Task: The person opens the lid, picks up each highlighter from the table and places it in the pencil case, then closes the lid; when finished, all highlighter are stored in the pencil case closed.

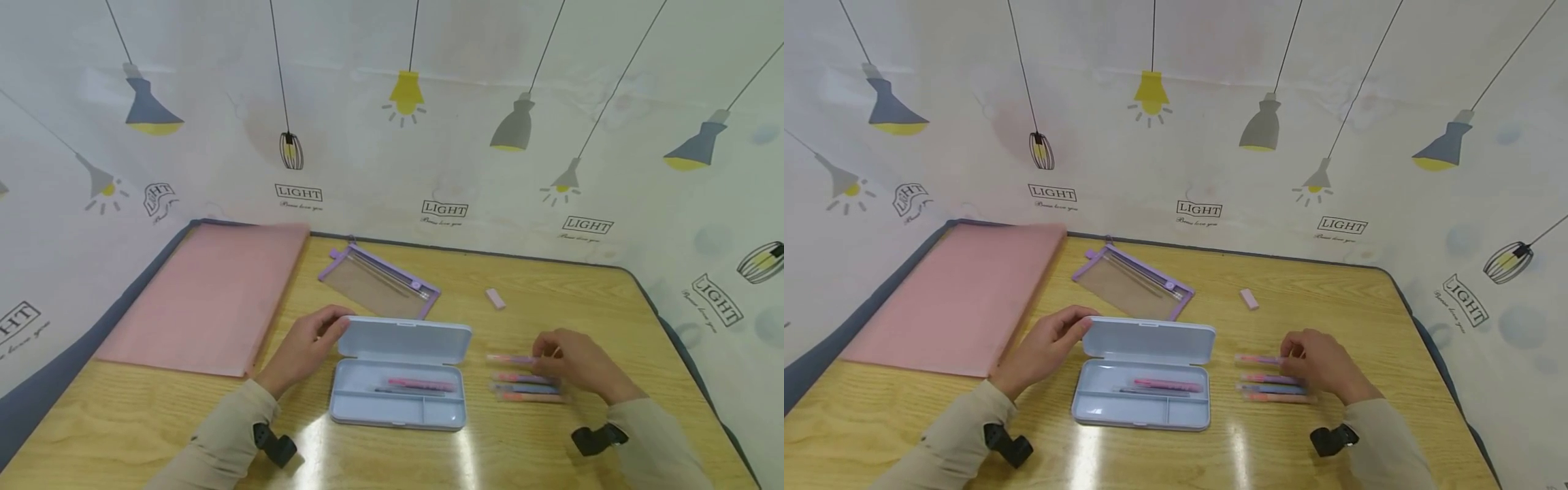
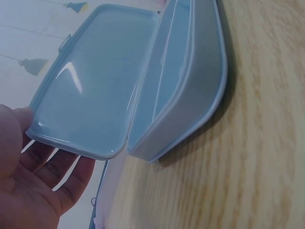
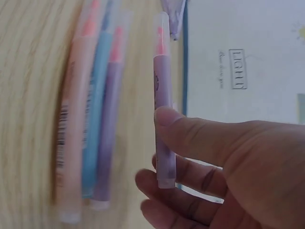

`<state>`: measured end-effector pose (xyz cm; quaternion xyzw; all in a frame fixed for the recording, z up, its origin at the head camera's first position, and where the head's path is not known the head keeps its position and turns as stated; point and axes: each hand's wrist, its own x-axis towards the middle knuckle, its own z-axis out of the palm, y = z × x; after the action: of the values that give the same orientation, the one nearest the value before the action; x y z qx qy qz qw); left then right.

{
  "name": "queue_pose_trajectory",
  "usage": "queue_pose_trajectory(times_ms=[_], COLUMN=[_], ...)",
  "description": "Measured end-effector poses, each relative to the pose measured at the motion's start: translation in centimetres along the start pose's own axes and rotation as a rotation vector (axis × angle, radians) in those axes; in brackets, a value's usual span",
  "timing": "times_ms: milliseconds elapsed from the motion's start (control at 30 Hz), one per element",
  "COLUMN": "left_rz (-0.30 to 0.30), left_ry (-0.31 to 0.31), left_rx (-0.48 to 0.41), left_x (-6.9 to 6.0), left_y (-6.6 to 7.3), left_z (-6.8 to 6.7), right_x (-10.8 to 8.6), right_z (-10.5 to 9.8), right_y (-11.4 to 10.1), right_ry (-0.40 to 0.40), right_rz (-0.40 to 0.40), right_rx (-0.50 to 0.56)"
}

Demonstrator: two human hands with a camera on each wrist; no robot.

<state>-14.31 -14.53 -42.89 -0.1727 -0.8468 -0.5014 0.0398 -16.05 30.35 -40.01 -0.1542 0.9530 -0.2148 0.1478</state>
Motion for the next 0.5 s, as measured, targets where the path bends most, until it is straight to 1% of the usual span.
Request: queue_pose_trajectory(times_ms=[100,167,367,500], left_rz=[-0.006,-0.013,-0.021,-0.022], left_ry=[0.000,0.000,0.000,-0.007], left_rx=[0.006,0.007,0.005,0.001], left_x=[0.0,0.0,-0.1,-0.1], left_y=[0.0,0.1,0.2,0.2], left_z=[0.0,-0.1,-0.2,-0.2], right_x=[-0.5,-0.9,-1.4,-1.2], right_z=[-0.4,-0.6,-0.4,0.4], right_y=[-1.1,-2.1,-5.3,-7.5], right_ry=[0.028,0.034,0.007,0.001], right_rz=[-0.017,-0.049,-0.202,-0.242], right_rx=[-0.023,-0.030,-0.003,-0.010])
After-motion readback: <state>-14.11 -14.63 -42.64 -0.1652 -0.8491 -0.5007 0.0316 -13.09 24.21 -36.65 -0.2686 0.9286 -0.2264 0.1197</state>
